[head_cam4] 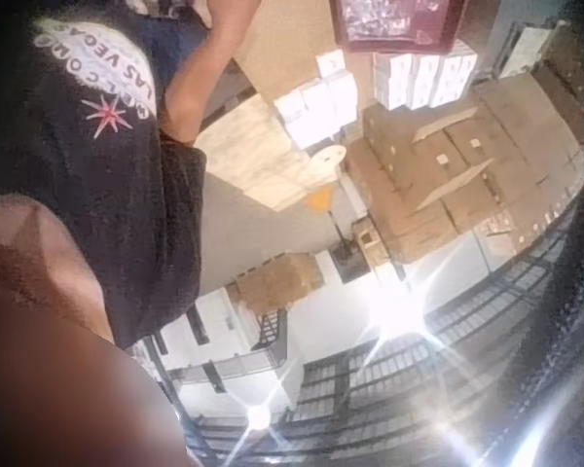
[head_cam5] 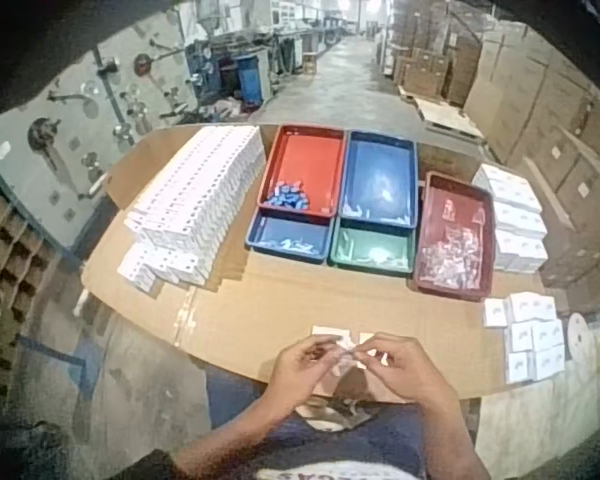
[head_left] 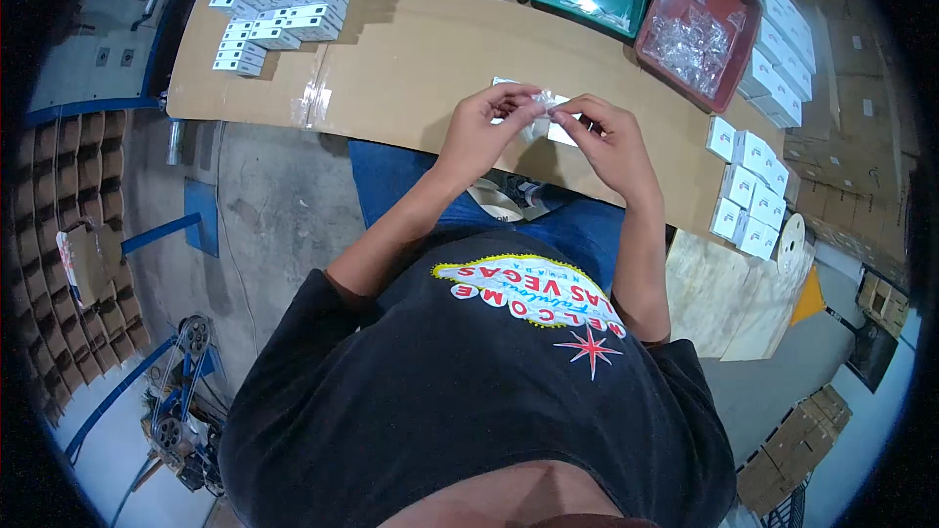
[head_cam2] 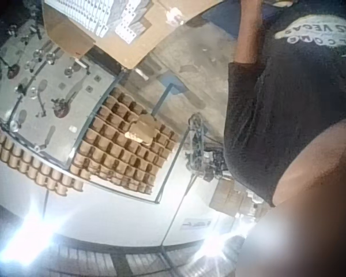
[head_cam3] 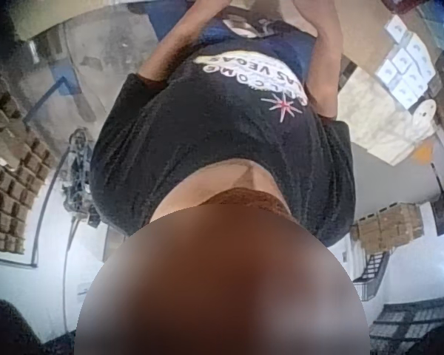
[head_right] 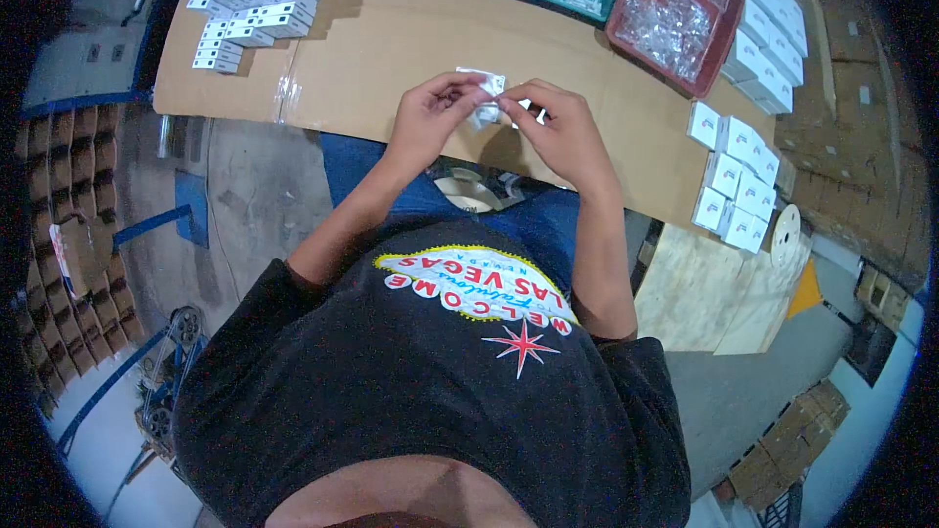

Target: Assembling a white plastic electronic housing by inserting internal components and a blue plastic connector.

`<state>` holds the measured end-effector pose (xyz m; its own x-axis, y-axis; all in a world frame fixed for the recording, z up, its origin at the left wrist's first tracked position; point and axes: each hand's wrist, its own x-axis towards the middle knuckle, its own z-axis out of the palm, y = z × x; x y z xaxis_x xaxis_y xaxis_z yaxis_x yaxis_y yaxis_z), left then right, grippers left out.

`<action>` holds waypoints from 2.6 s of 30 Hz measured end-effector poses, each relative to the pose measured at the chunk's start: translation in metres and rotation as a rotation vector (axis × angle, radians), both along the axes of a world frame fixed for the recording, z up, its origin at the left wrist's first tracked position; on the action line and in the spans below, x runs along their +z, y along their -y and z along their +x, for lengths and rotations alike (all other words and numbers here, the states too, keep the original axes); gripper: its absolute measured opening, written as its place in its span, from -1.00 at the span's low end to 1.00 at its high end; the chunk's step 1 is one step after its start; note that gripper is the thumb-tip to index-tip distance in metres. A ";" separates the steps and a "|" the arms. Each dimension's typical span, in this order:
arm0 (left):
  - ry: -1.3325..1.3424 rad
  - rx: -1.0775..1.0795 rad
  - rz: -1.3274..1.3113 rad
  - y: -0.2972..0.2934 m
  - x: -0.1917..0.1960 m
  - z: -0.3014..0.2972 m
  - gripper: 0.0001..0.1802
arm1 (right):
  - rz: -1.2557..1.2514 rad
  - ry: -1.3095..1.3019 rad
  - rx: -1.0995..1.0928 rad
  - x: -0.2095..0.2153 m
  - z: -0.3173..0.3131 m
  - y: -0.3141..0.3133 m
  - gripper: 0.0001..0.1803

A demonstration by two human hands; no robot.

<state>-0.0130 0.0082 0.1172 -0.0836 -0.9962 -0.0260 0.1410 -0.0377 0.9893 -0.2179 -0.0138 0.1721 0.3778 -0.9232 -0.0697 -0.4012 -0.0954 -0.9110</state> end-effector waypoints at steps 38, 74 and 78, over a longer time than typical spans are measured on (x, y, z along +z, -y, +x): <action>-0.154 0.073 -0.027 -0.001 0.038 -0.003 -0.79 | 0.062 0.326 -0.202 0.006 0.001 -0.011 -0.87; -0.073 0.108 -0.098 0.002 0.035 -0.009 -0.84 | 0.026 0.503 -0.250 -0.015 0.016 0.000 -0.95; -0.112 0.090 -0.078 0.002 0.035 -0.010 -0.84 | 0.026 0.522 -0.229 -0.011 0.015 0.001 -0.93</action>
<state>-0.0227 0.0061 0.1519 0.0076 -0.9984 0.0559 0.2495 0.0561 0.9668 -0.2034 -0.0147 0.1616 0.1589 -0.9861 0.0484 0.0952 -0.0335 -0.9949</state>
